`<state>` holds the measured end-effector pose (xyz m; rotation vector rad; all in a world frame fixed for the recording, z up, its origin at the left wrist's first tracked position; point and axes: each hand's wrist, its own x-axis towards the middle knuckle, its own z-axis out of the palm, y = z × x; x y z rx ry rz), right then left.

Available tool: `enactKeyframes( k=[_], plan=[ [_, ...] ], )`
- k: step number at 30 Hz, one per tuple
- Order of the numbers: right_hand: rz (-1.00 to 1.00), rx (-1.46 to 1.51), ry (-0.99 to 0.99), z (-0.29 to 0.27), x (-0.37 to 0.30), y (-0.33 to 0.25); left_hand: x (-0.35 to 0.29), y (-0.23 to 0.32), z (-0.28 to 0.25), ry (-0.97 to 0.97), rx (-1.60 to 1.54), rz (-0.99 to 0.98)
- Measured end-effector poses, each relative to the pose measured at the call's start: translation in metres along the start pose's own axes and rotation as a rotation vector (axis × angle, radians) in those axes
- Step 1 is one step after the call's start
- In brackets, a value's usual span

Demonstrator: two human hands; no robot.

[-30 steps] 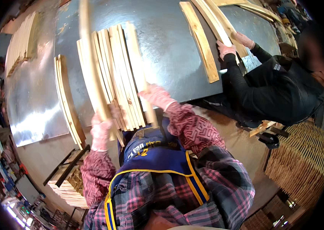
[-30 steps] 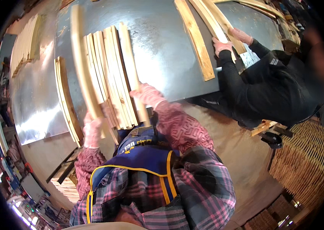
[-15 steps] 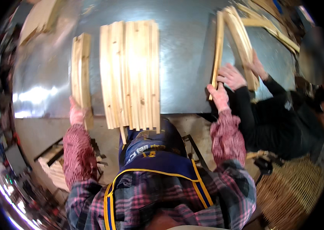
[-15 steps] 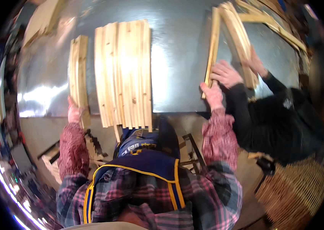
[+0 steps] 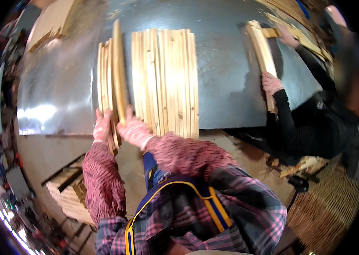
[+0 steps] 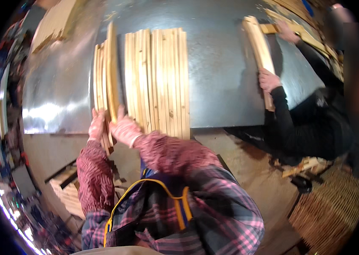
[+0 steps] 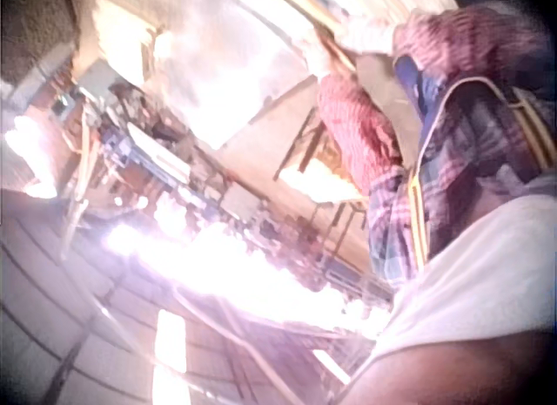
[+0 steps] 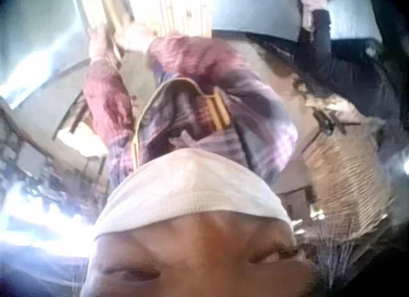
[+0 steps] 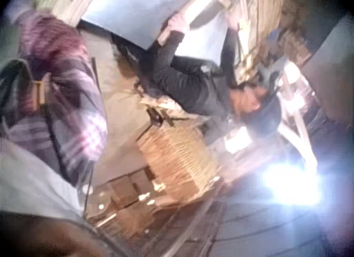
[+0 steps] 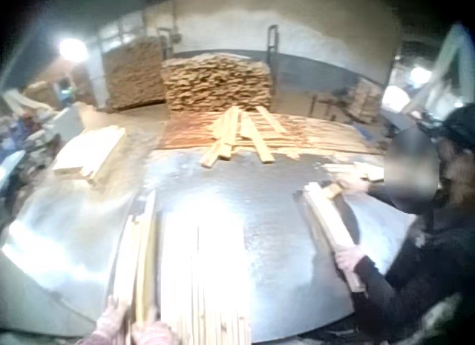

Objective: The person repeatedly picks up bundles of thin wooden planks from a metal table and stacks them onto a nearby rack. They also pick up individual planks and place them into a pile on the table. The task is performed by hand without tools.

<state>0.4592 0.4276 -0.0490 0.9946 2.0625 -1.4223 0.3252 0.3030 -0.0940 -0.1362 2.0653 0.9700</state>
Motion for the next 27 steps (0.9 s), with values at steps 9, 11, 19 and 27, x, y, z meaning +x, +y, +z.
enactKeyframes(
  k=[9, 11, 19, 27],
  plan=[
    [-0.692, 0.211, -0.171, -0.006, 0.043, 0.034, -0.01, 0.038, 0.04, 0.413, 0.848, -0.123],
    [-0.485, 0.07, 0.433, -0.042, 0.06, 0.104, -0.006, 0.035, 0.036, 0.439, 0.881, -0.077],
    [0.648, -0.203, 0.999, -0.268, -0.03, 0.302, 0.019, 0.017, -0.013, 0.517, 0.879, -0.111],
    [0.273, 0.463, 0.643, -0.2, -0.02, 0.34, 0.009, 0.01, -0.023, 0.542, 0.855, -0.103]
  ],
)
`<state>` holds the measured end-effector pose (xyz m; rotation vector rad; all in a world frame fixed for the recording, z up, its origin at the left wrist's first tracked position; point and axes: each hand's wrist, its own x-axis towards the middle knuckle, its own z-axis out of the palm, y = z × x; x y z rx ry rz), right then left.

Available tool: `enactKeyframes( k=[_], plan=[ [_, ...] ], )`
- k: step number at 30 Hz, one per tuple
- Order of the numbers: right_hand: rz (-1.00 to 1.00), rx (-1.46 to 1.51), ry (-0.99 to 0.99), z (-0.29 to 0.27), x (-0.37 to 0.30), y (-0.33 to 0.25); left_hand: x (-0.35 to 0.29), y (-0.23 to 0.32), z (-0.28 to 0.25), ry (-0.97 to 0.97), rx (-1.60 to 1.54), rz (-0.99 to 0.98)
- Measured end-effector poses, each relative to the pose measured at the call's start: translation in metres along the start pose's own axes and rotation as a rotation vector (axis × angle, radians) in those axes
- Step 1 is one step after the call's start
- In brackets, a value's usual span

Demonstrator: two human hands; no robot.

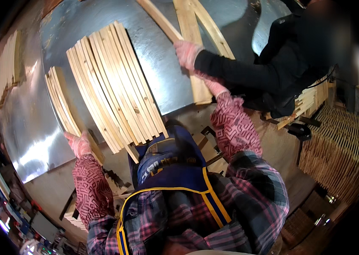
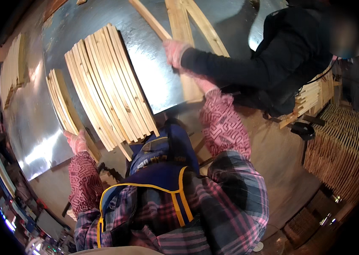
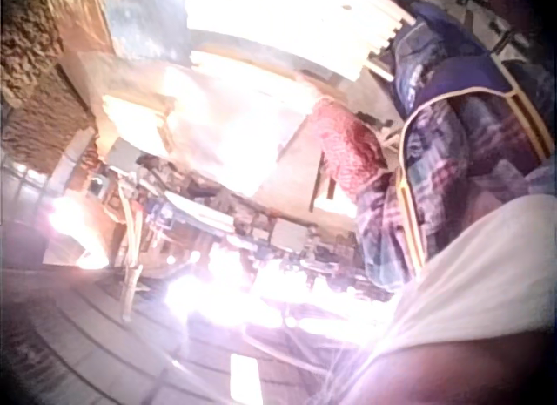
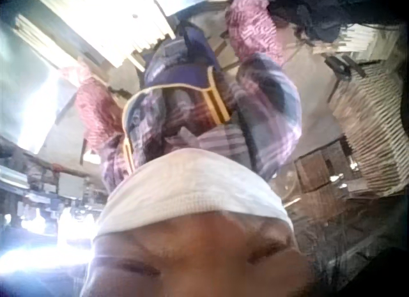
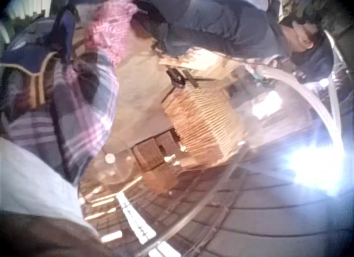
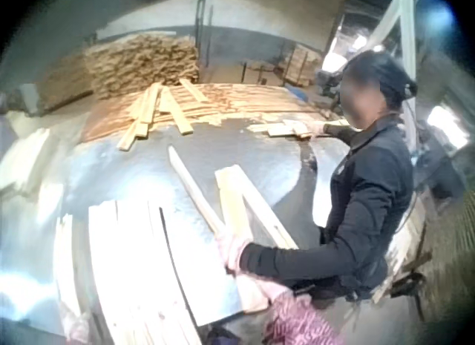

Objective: The person repeatedly picks up bundles of thin wooden planks from a metal table and stacks them onto a nearby rack. They also pick up individual planks and place them into a pile on the table. The task is performed by hand without tools.

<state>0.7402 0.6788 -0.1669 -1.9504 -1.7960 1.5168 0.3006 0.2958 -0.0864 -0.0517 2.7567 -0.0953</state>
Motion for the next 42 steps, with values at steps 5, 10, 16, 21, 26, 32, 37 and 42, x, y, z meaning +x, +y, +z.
enactKeyframes(
  k=[5, 10, 16, 21, 26, 32, 37, 42],
  plan=[
    [0.176, 0.991, -0.401, 0.06, -0.043, 0.045, -0.015, 0.014, 0.001, 0.01, -0.009, 0.081],
    [0.279, 1.326, -0.463, 0.057, -0.104, -0.007, -0.023, 0.016, 0.002, 0.013, 0.011, 0.056],
    [0.245, 1.207, -0.611, 0.04, -0.117, -0.013, -0.052, 0.064, 0.016, 0.496, -0.404, 0.748],
    [0.157, 0.808, -0.539, 0.036, -0.13, -0.04, -0.178, 0.268, -0.026, -0.643, -0.785, 0.799],
    [0.435, 0.857, -0.761, 0.08, -0.109, -0.034, -0.152, 0.393, 0.022, -0.858, -1.027, 0.594],
    [0.12, -0.201, -0.74, 0.11, -0.093, -0.049, -0.09, 0.448, 0.011, -0.045, 0.248, 1.292],
    [-0.209, -0.421, -0.259, 0.087, -0.077, -0.061, -0.064, 0.433, 0.015, -0.183, 0.289, 0.95],
    [-0.435, -0.785, 0.577, -0.032, -0.006, -0.013, -0.076, 0.275, -0.038, -0.348, -0.577, 0.877]
  ],
)
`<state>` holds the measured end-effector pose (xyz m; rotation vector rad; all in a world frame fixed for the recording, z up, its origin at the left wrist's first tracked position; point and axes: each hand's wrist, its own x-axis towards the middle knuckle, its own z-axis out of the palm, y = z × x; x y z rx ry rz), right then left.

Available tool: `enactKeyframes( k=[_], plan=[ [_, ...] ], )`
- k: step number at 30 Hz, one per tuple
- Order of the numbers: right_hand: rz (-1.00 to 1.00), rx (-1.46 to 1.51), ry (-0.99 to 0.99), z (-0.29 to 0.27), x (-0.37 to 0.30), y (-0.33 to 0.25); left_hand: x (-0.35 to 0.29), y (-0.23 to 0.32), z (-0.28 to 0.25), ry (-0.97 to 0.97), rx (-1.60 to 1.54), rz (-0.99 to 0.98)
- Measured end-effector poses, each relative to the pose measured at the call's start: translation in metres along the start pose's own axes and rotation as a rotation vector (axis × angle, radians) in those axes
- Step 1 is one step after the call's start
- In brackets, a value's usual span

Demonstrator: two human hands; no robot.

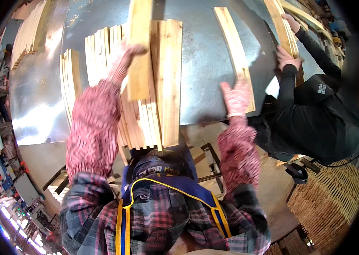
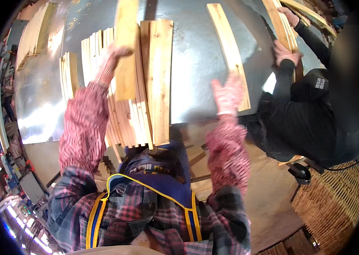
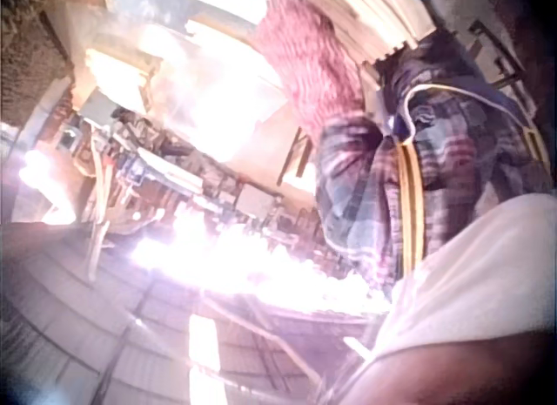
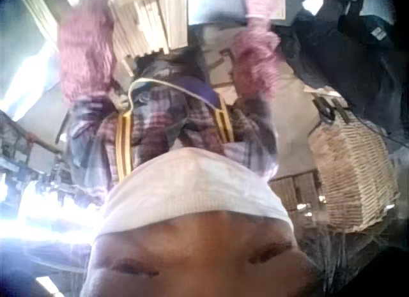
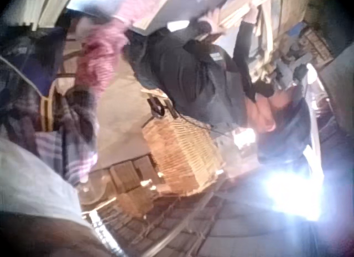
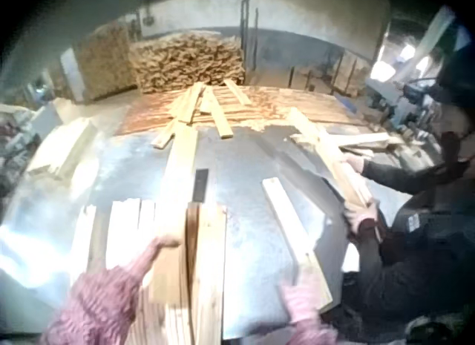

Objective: The person repeatedly picks up bundles of thin wooden planks from a metal table and stacks them onto a nearby rack. They also pick up individual planks and place them into a pile on the table. The task is performed by hand without tools.

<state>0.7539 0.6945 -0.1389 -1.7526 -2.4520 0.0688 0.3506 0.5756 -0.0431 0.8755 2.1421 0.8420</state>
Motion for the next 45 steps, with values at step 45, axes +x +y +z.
enactKeyframes(
  k=[45],
  plan=[
    [0.075, 1.039, -0.99, -0.013, -0.062, -0.051, -0.282, -0.025, 0.192, -0.845, 0.405, -0.153]
  ],
)
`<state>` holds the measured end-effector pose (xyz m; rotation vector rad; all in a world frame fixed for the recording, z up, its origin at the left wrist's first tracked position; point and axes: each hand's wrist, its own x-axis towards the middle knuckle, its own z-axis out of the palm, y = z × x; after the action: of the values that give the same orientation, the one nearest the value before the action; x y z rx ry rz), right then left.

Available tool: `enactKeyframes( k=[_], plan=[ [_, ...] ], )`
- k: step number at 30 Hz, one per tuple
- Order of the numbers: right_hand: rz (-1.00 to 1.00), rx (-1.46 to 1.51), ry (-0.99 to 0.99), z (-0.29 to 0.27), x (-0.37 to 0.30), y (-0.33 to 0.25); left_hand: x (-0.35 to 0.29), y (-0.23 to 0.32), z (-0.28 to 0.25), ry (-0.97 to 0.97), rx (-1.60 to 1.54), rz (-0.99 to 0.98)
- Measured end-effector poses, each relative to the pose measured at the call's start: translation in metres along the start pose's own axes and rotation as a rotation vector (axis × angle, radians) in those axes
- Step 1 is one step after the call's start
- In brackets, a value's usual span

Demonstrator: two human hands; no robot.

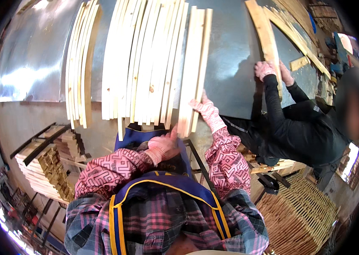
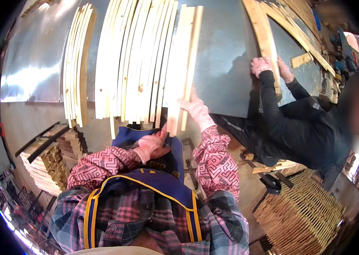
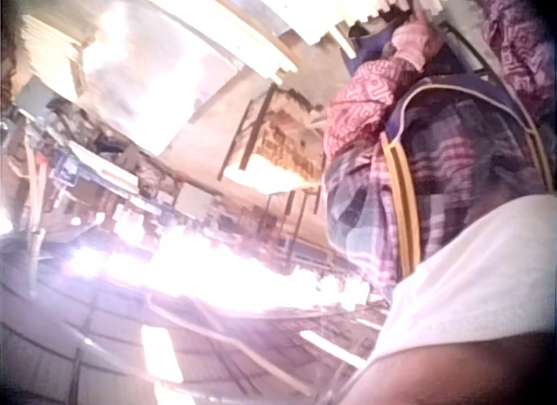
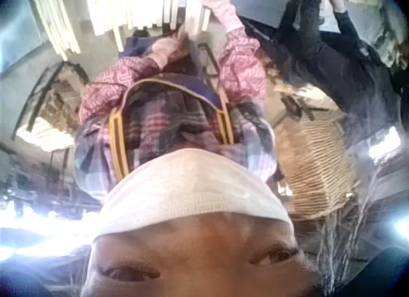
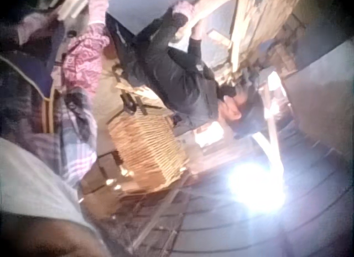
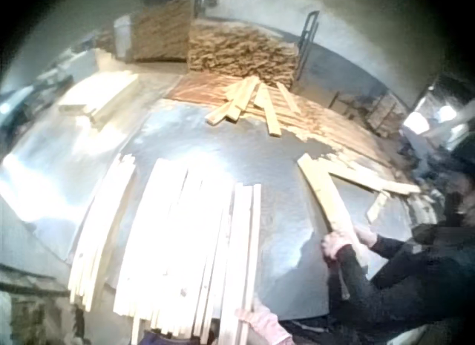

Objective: The person repeatedly picks up bundles of thin wooden planks from a metal table and stacks them onto a nearby rack. They also pick up individual planks and place them into a pile on the table. The task is performed by hand without tools.

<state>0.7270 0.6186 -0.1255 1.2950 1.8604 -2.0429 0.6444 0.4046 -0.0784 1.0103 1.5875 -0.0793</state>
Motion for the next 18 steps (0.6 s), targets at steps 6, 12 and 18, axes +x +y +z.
enactKeyframes(
  k=[6, 12, 18],
  plan=[
    [0.081, -0.699, 0.139, 0.047, 0.033, -0.058, -0.027, -0.055, -0.013, 0.054, 0.089, 0.159],
    [0.085, -0.517, 0.233, 0.076, 0.076, -0.038, -0.086, -0.079, -0.116, 0.524, 0.163, -0.07],
    [-0.073, -0.517, 0.204, 0.082, 0.051, -0.016, -0.087, -0.264, -0.195, 1.194, 0.005, -0.796]
  ],
)
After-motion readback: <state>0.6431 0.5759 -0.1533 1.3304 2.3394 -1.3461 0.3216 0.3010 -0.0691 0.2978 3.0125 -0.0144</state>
